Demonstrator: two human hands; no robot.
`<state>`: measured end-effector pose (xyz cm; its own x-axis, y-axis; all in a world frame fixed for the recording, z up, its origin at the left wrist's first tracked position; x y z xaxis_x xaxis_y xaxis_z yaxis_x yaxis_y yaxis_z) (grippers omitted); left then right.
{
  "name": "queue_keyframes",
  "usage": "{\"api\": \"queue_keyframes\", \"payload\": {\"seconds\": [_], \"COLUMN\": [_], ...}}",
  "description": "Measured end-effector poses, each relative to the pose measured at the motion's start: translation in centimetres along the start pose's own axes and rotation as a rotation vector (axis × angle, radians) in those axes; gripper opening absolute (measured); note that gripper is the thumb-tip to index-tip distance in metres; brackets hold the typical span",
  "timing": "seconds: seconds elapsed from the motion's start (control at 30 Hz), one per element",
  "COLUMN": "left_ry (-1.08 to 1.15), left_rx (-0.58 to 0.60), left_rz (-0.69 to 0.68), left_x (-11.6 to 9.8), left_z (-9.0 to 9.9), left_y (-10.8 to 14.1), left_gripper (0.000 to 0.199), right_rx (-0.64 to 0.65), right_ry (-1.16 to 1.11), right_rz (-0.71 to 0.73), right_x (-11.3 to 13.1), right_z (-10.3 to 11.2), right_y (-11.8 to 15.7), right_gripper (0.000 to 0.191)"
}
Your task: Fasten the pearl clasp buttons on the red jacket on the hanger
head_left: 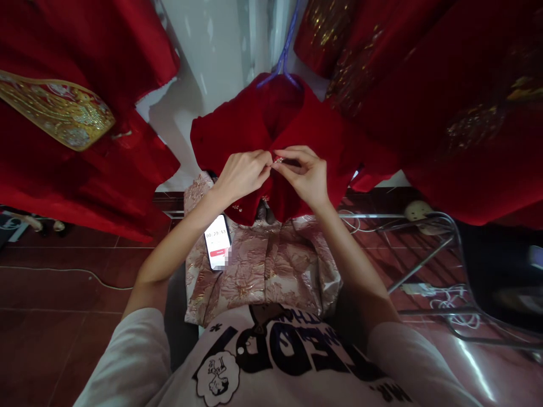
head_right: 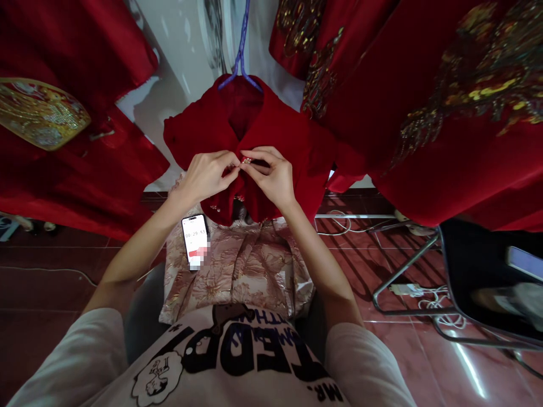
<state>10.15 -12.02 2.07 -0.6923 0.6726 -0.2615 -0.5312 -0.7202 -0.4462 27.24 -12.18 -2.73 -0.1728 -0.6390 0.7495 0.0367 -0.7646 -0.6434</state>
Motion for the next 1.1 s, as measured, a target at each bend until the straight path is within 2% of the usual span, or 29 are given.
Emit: {"api": "queue_keyframes", "payload": {"seconds": [0.2,0.33,0.43,0.5,0.6,0.73,0.8,0.9,0.97,1.07,1.1], "left_ry": [0.385,0.581,0.691,0.748,0.77,0.806,0.844,0.792,0.787,0.856,0.841], "left_rx": [-0.046,-0.046,-0.02,0.06,0.188,0.215,0.23,0.23,0.242,0.325,0.315], "left_rz": [0.07,0.155,0.226,0.248,0.25,0.31,0.332,0.316,0.295,0.289,0.304], "left_x": [1.0,2.2,3.0,3.4,3.7,3.4,2.7,1.4,1.1,1.9,2.5], "left_z": [-1.1,-2.3,-2.9,-3.4,-4.2,-4.8,-4.9,-4.6,-4.5,-4.6,-4.5], "left_y": [0.2,1.0,1.7,2.2,2.8,3.5,3.8,4.4,4.9,5.9,6.0], "left_gripper": [0.01,0.02,0.019,0.015,0.016,0.024,0.027,0.03,0.024,0.029,0.03], "right_rx": [0.028,0.014,0.09,0.132,0.162,0.202,0.205,0.304,0.361,0.303,0.276], "right_ry": [-0.013,0.154,0.363,0.415,0.245,-0.122,-0.209,-0.25,-0.212,-0.006,0.06], "right_rz": [-0.018,-0.051,-0.15,-0.243,-0.401,-0.531,-0.52,-0.461,-0.404,-0.309,-0.29], "right_x": [-0.9,-1.8,-2.0,-2.0,-1.7,-0.9,-0.3,0.8,1.7,3.4,3.9], "right_z": [-0.8,-0.7,0.1,1.0,2.6,4.0,4.3,3.8,3.2,2.8,2.6], "right_y": [0.8,2.7,3.5,3.2,2.2,1.2,1.1,1.5,1.8,2.1,2.3], "right_gripper": [0.05,0.065,0.061,0.051,0.032,0.016,0.019,0.041,0.05,0.042,0.036]}}
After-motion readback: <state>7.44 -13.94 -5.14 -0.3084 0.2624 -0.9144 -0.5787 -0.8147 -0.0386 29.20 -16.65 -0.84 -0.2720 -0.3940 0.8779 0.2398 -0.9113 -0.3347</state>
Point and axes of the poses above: each hand's wrist, its own y-axis away from the middle knuckle, its own z-axis out of the back of the hand, x = y × z, the point moved 3 cm from there along -y, towards the middle knuckle, and after that the axes turned 3 degrees about z, right-handed, at the moved point
